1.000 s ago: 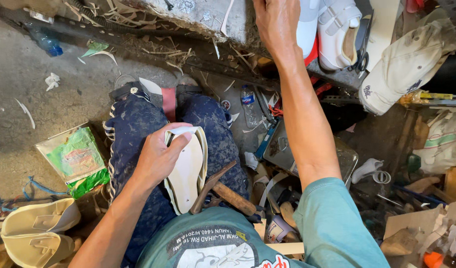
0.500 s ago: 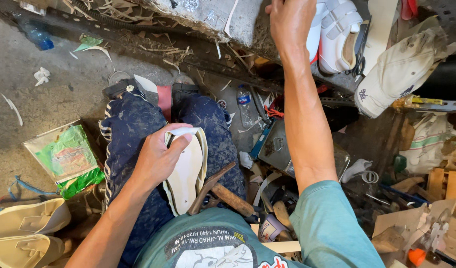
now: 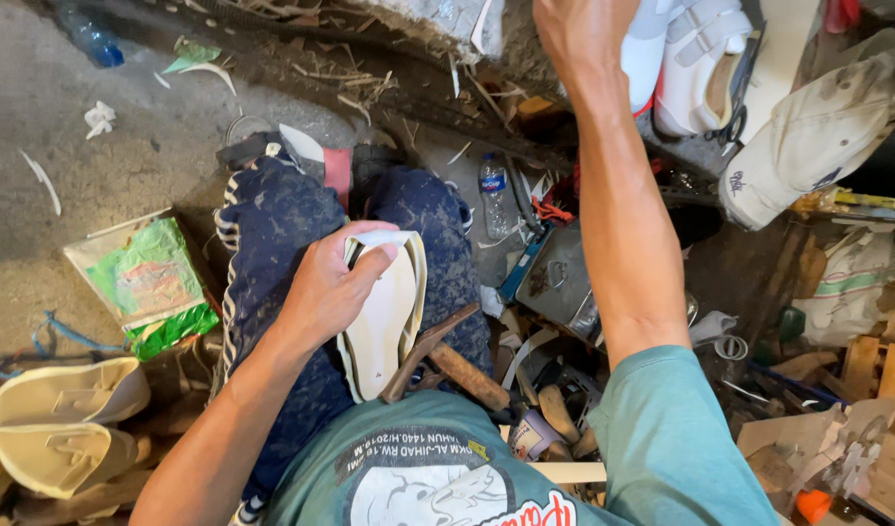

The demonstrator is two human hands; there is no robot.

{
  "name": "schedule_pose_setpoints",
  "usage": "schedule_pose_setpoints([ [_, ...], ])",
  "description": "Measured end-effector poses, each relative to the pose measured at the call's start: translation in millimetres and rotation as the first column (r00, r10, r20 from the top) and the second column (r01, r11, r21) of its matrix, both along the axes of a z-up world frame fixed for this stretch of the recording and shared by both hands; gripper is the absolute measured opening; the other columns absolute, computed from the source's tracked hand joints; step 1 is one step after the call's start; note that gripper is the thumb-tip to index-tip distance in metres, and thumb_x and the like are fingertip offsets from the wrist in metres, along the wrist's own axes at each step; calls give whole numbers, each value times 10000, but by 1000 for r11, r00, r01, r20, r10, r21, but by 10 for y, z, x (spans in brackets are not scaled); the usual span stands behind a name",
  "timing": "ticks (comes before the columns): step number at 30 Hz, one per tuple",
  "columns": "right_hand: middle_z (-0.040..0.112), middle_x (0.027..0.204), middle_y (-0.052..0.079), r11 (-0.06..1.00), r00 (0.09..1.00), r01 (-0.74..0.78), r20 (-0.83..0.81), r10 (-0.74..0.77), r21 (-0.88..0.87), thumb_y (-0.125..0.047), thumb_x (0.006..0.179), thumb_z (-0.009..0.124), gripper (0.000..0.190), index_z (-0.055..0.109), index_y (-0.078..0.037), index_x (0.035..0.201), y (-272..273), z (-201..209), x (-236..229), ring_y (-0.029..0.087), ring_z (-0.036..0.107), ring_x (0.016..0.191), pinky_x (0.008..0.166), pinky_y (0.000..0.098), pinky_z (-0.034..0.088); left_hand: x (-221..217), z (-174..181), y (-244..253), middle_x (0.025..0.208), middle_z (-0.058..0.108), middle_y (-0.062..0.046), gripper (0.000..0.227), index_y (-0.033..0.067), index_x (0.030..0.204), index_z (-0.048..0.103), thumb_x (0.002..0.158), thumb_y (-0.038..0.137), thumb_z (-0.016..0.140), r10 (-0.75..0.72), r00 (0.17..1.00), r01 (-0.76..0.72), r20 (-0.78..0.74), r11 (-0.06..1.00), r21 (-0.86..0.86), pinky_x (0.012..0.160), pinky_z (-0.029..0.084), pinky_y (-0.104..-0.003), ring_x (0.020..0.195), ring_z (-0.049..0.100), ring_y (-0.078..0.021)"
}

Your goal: The person trims excess material from a white shoe upper using shears, then uses a hammer to tap and shape the shoe's edges and sole area. The person repeatedly turns and repositions the shoe while working.

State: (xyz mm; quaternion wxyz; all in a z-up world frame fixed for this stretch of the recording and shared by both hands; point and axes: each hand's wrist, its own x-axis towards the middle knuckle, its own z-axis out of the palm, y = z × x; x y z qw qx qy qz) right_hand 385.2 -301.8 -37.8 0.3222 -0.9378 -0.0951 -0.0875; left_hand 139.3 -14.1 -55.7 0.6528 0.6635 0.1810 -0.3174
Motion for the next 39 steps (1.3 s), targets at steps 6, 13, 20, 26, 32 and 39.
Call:
schedule_pose_setpoints([
  [6, 674, 778, 115, 918, 887, -8, -421, 189, 396, -76, 1035, 629, 94, 693, -7, 1040, 840, 501, -1426, 164, 696, 596, 528, 213, 551, -17, -7, 65, 873, 730, -172, 494, 228, 1227, 738, 736, 274, 709, -33, 995, 38, 91, 997, -63, 803, 520, -412, 874, 685, -255],
  [13, 719, 680, 125, 805, 737, 260, -648, 192, 534, -44, 961, 672, 87, 713, 13, 1013, 1037, 127, -2363, 148, 717, 531, 496, 193, 580, -48, 22, 24, 860, 704, -124, 526, 212, 1248, 715, 724, 260, 695, -36, 990, 48, 133, 996, -81, 786, 522, -402, 873, 673, -220],
  [20, 703, 685, 116, 799, 757, 247, -624, 193, 548, -50, 959, 692, 102, 723, 9, 1036, 1020, 26, -2350, 130, 700, 542, 531, 192, 577, -26, 23, 59, 1031, 730, -183, 555, 197, 1297, 684, 752, 299, 672, -61, 989, 72, 134, 994, -86, 869, 522, -467, 1037, 701, -347],
  [26, 700, 684, 123, 828, 759, 222, -624, 185, 515, -32, 956, 686, 89, 730, 7, 1022, 1040, 65, -2341, 130, 703, 559, 545, 204, 581, -26, -30, 53, 1056, 736, -159, 548, 200, 1294, 685, 753, 285, 656, -56, 990, 69, 127, 992, -104, 898, 529, -458, 1060, 701, -335],
  [32, 714, 699, 131, 854, 761, 185, -621, 188, 486, -20, 946, 705, 79, 734, 5, 1015, 1049, 64, -2326, 139, 717, 574, 565, 218, 596, -32, -61, 43, 1051, 727, -169, 544, 192, 1303, 673, 769, 292, 650, -67, 986, 84, 150, 991, -107, 893, 522, -485, 1054, 694, -367],
  [39, 737, 732, 135, 831, 741, 193, -632, 225, 522, -25, 956, 691, 100, 721, 10, 1044, 1002, -27, -2267, 142, 744, 628, 610, 244, 637, -7, -49, 57, 1026, 704, -175, 554, 185, 1314, 661, 775, 310, 663, -81, 971, 96, 225, 994, -56, 870, 508, -499, 1032, 687, -368],
])
